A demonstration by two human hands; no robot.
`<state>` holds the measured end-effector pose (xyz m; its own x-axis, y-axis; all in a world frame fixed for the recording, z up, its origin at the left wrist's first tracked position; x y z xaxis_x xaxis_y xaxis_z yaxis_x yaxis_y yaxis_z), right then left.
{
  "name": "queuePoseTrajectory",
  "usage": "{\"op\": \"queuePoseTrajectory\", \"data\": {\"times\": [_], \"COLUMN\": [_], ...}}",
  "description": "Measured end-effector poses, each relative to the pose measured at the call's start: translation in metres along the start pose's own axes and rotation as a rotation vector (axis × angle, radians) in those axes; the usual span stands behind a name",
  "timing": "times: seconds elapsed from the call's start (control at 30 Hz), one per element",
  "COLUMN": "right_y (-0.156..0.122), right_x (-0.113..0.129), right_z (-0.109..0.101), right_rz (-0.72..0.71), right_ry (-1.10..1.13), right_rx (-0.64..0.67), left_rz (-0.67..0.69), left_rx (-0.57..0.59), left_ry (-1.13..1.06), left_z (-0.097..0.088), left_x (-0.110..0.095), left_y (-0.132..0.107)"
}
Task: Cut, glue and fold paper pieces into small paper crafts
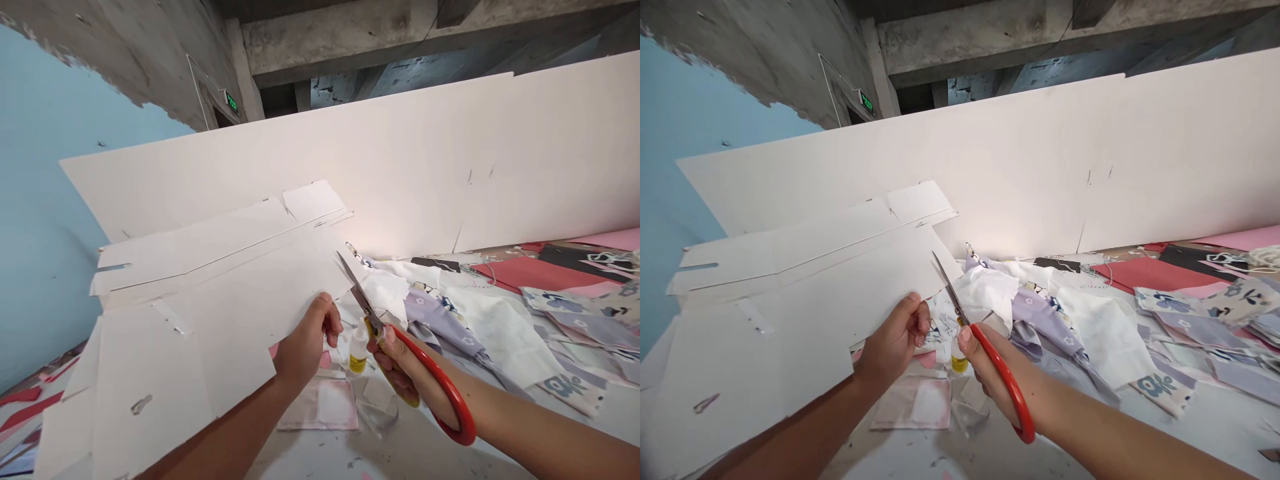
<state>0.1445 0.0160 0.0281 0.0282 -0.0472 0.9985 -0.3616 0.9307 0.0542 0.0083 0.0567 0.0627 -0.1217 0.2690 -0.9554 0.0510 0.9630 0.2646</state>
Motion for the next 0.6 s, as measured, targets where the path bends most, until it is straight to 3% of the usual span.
{"op": "queuePoseTrajectory", "data": {"times": [0.23, 0.6], "right_y": [0.006, 0.005], "right_x": [-0.011, 0.0], "right_z": [-0.003, -0.005], "right_rz": [0.05, 0.066], "right_ry": [0.098, -0.087], "right_rx": [0.042, -0.03], "left_rz": [0.016, -0.013], "left_rx": [0.02, 0.032], "left_ry": [0.061, 0.094], "left_z": [-0.002, -0.002], "left_x": [-0.004, -0.003], "left_y": [0.002, 0.001]}}
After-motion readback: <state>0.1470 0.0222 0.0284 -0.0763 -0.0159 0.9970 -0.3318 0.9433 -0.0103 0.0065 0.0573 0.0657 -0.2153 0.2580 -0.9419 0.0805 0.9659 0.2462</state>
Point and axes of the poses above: each hand's wrist, its own y-axis towards the middle knuckle, its own z-axis out of the palm, x = y × z, the point moved 7 cm from there along y, towards the middle knuckle, and after that the axes turned 10 degrees about y, right-handed, at the moved point
